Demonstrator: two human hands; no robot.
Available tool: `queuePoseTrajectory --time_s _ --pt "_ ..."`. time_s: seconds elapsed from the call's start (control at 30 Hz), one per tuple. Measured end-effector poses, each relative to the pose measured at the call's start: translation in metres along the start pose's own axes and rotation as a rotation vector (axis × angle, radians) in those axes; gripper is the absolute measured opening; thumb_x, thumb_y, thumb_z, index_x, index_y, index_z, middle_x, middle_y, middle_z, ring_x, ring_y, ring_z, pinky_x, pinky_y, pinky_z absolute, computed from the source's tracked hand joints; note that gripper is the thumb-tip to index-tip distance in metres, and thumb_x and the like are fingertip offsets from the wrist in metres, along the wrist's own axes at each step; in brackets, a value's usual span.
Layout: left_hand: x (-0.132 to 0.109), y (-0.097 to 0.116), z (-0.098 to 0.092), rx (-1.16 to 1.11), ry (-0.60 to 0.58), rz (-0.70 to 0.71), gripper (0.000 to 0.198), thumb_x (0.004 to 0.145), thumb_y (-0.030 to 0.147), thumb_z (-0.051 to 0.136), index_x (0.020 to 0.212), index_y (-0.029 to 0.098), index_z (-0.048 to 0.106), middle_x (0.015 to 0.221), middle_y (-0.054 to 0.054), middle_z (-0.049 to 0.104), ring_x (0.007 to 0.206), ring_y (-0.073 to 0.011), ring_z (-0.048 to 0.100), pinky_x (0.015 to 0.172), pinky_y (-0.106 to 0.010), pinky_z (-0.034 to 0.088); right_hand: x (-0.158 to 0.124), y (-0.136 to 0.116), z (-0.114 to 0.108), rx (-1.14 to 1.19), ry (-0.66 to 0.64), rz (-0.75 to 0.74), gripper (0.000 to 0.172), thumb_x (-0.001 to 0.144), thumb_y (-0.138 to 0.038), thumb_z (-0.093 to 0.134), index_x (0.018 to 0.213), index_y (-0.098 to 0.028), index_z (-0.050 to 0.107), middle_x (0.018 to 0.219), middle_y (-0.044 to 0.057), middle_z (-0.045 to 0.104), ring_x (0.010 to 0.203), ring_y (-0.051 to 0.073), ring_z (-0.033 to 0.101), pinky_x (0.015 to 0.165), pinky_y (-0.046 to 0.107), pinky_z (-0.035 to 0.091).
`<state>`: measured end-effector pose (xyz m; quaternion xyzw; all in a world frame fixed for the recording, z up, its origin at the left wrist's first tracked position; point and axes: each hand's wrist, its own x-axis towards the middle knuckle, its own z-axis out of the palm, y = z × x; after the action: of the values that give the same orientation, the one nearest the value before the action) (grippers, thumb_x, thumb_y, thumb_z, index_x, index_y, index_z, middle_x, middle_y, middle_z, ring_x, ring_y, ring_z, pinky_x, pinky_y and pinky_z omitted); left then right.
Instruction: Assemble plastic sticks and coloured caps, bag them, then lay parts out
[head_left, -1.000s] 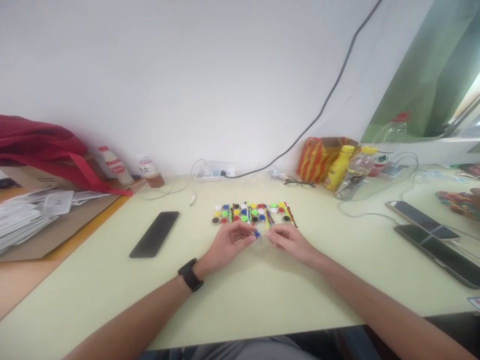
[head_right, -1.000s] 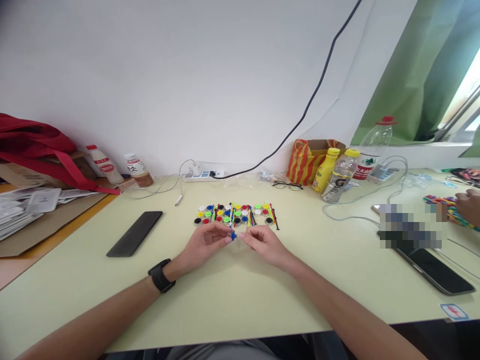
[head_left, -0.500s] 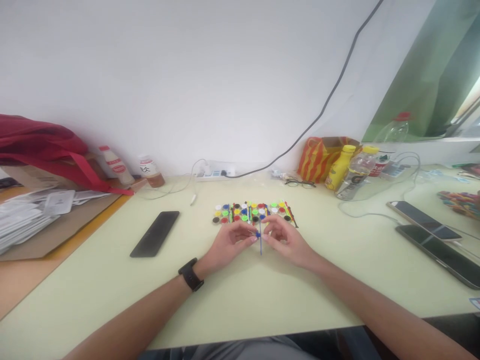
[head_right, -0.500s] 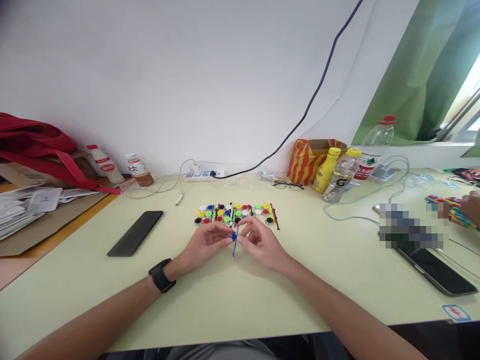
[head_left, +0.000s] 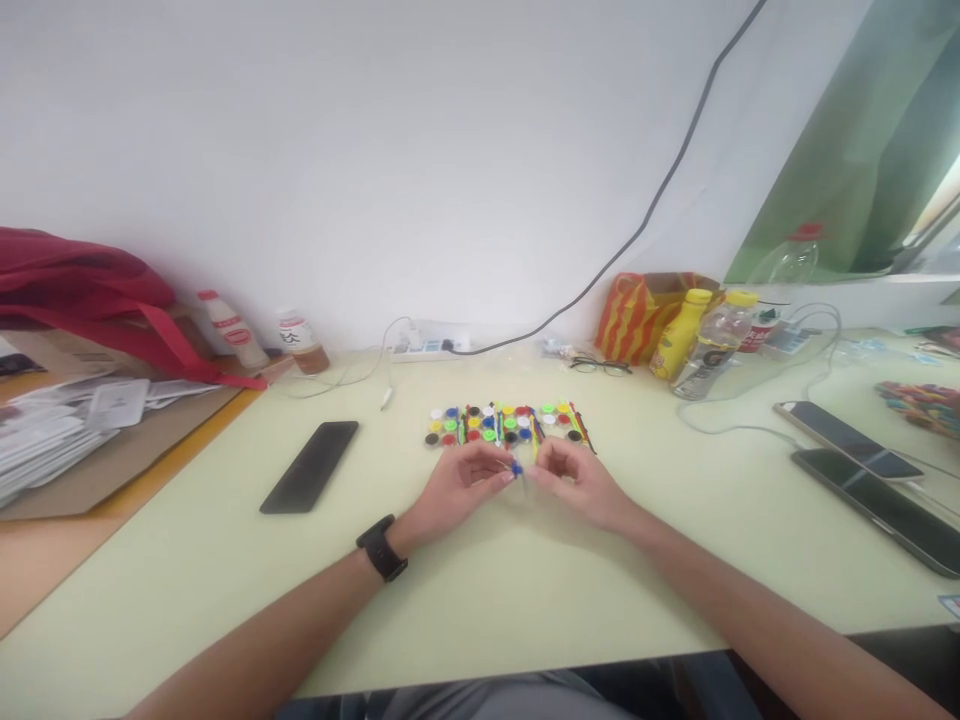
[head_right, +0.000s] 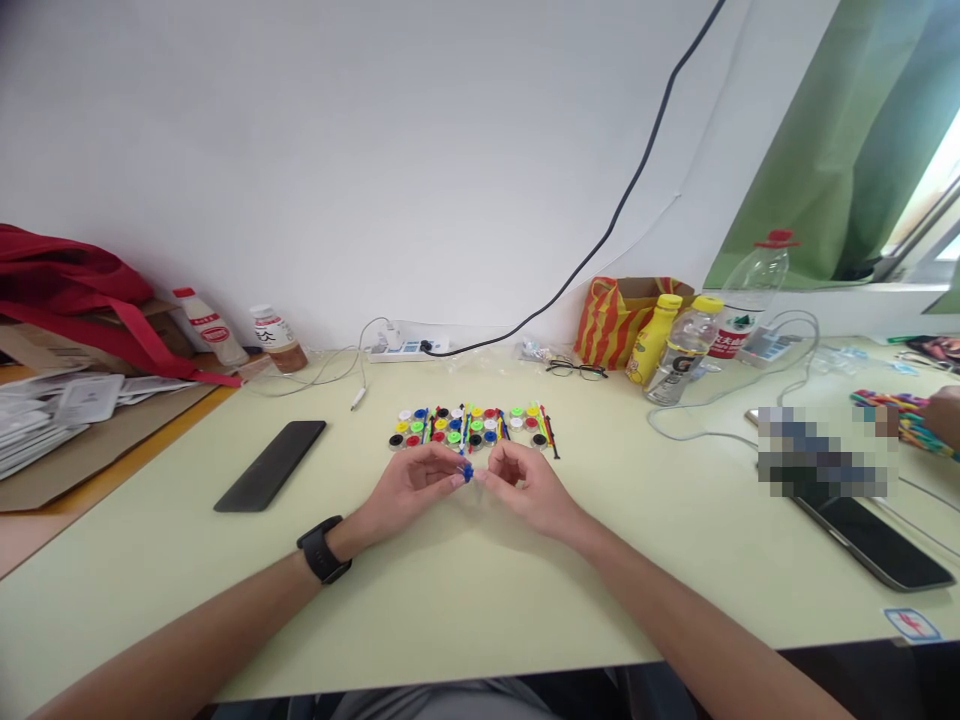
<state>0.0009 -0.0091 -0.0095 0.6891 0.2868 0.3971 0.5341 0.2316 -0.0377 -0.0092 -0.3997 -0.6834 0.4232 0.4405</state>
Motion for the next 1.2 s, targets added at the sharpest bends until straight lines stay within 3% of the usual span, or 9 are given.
queuePoseTrajectory --time_s 0.27,0.43,0.47,0.53,0.6,0.67,0.73,0.9,1.2 --pt "-0.0006 -0.0018 -0.0008 0.0 -0.009 -0.013 0.026 0.088 0.035 0.082 0.105 0.018 0.073 0.107 -0.009 0.075 0.101 -0.0227 0.073 0.094 -0.038 0.06 -0.0029 -0.0027 0.0045 0.021 -0.031 -0.006 0.026 0.091 -0.046 0.072 0.099 -0.024 0.062 0.098 0.003 0.065 0.071 0.015 0.059 0.068 0.032 0.051" --pt "-0.0004 -0.0013 -0.0006 -0.004 -0.001 -0.007 0.026 0.088 0.036 0.082 0.105 0.018 0.073 0.109 -0.01 0.075 0.1 -0.0226 0.073 0.094 -0.038 0.06 -0.0056 -0.0019 0.0046 -0.001 0.019 -0.021 0.045 0.093 -0.048 0.069 0.132 -0.028 0.055 0.1 0.003 0.065 0.069 0.015 0.058 0.063 0.03 0.049" --pt "-0.0003 -0.0011 -0.0005 -0.002 0.002 -0.005 0.026 0.088 0.035 0.082 0.104 0.017 0.073 0.108 -0.009 0.075 0.1 -0.0224 0.073 0.093 -0.037 0.06 -0.0059 -0.0021 0.0041 -0.02 0.029 -0.021 0.042 0.094 -0.049 0.068 0.129 -0.028 0.057 0.097 0.002 0.064 0.067 0.014 0.056 0.062 0.029 0.048" --pt "-0.0003 -0.0014 -0.0005 0.002 0.006 -0.002 0.025 0.089 0.034 0.081 0.105 0.017 0.073 0.107 -0.009 0.075 0.1 -0.0221 0.073 0.093 -0.036 0.06 -0.0056 -0.002 0.002 -0.063 0.002 -0.004 0.033 0.099 -0.055 0.059 0.097 -0.023 0.067 0.083 0.001 0.061 0.063 0.014 0.052 0.061 0.03 0.045" --pt "-0.0003 -0.0021 -0.0006 0.002 0.005 0.0 0.024 0.089 0.033 0.081 0.105 0.017 0.073 0.108 -0.009 0.075 0.101 -0.0219 0.073 0.094 -0.036 0.06 -0.004 -0.0014 -0.0007 -0.093 -0.059 0.012 0.059 0.103 -0.06 0.046 0.059 -0.021 0.053 0.064 0.001 0.05 0.057 0.014 0.046 0.06 0.031 0.041" --pt "-0.0004 -0.0023 -0.0005 -0.003 0.004 0.001 0.024 0.089 0.033 0.081 0.105 0.017 0.073 0.109 -0.009 0.074 0.102 -0.0216 0.072 0.094 -0.036 0.06 -0.002 -0.0007 -0.0026 -0.102 -0.092 0.009 0.068 0.103 -0.063 0.044 0.05 -0.021 0.037 0.057 -0.001 0.04 0.054 0.013 0.04 0.058 0.031 0.038" --pt "-0.0005 -0.0015 -0.0001 -0.005 0.003 -0.002 0.023 0.089 0.033 0.081 0.104 0.017 0.073 0.107 -0.009 0.074 0.1 -0.0211 0.072 0.094 -0.036 0.06 -0.0006 -0.001 -0.0028 -0.089 -0.057 -0.003 0.062 0.097 -0.064 0.056 0.056 -0.021 0.039 0.06 -0.002 0.041 0.056 0.013 0.039 0.056 0.03 0.036" --pt "-0.0003 0.001 0.0004 -0.008 -0.006 -0.008 0.025 0.088 0.035 0.082 0.103 0.017 0.073 0.106 -0.009 0.074 0.098 -0.0214 0.073 0.093 -0.037 0.06 -0.0008 -0.004 0.0018 0.029 -0.052 0.012 0.036 0.091 -0.055 0.071 0.087 -0.022 0.057 0.081 0.0 0.06 0.067 0.015 0.053 0.063 0.029 0.046" --pt "-0.0004 -0.0019 -0.0007 -0.032 -0.04 -0.035 0.027 0.088 0.034 0.082 0.107 0.017 0.072 0.106 -0.01 0.076 0.1 -0.0233 0.074 0.09 -0.037 0.061 -0.0029 -0.0031 0.0026 0.004 -0.101 -0.006 0.028 0.092 -0.042 0.072 0.111 -0.023 0.066 0.1 0.004 0.069 0.073 0.016 0.06 0.069 0.031 0.05"
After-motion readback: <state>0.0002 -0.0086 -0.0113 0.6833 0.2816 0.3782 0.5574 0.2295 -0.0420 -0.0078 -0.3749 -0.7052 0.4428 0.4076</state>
